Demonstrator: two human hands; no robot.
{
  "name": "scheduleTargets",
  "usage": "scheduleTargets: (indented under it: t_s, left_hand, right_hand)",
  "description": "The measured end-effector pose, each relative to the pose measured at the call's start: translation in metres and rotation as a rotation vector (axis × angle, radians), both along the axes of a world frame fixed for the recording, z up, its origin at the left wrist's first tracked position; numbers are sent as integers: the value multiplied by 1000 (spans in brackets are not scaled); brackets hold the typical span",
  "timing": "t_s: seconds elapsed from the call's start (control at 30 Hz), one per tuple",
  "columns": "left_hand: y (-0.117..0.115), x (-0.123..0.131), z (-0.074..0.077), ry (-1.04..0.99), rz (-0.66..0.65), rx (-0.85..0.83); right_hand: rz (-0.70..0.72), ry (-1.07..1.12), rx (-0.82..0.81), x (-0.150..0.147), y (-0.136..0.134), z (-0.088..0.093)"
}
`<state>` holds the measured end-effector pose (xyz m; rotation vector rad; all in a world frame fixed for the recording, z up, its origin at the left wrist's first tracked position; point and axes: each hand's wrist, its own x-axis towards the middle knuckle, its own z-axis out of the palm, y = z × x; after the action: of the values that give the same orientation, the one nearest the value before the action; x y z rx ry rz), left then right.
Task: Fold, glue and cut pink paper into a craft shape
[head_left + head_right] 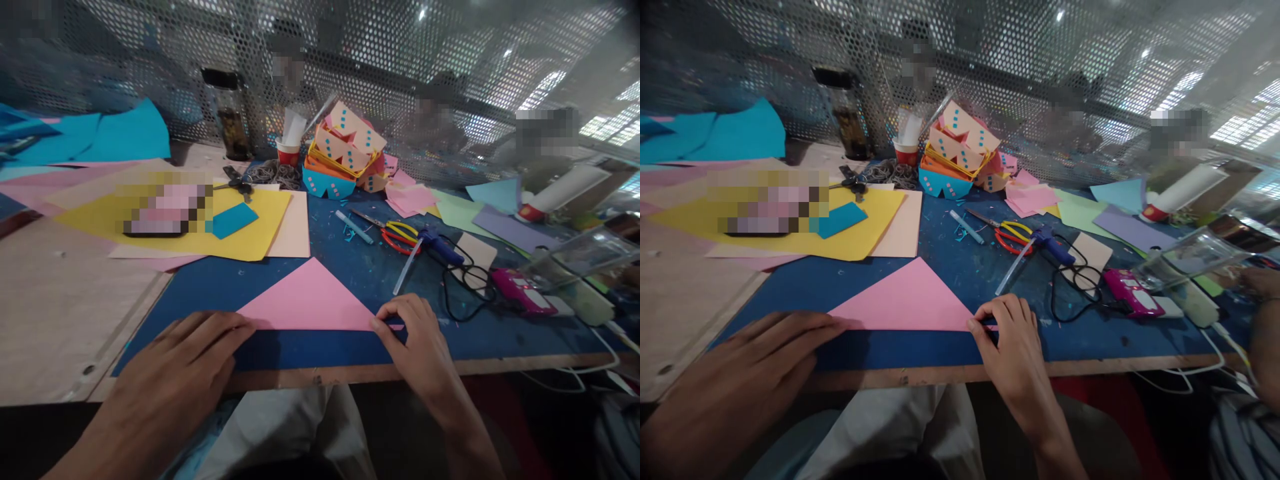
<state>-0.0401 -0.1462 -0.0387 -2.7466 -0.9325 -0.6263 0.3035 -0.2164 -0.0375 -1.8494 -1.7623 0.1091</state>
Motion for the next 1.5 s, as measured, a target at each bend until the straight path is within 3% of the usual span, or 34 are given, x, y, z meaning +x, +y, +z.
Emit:
scheduleTargets:
  t_s: [0.23,0.4,0.6,1.1,1.5]
  left_hand:
    - [-22,6,-5,71,108,50]
    - [-23,16,-1,59,96,84]
    - [-26,29,-9,55,41,136]
    - [-27,49,-13,-19,19,84]
    - [-31,46,-25,18,49,34]
  right_hand:
    - [4,-5,7,0,0,0]
    - [7,-16,1,0,0,-1]
    - [-4,0,-21,-1,-1,0]
    - [14,22,-11,0,0,-1]
    - [38,47,-21,2,-3,2]
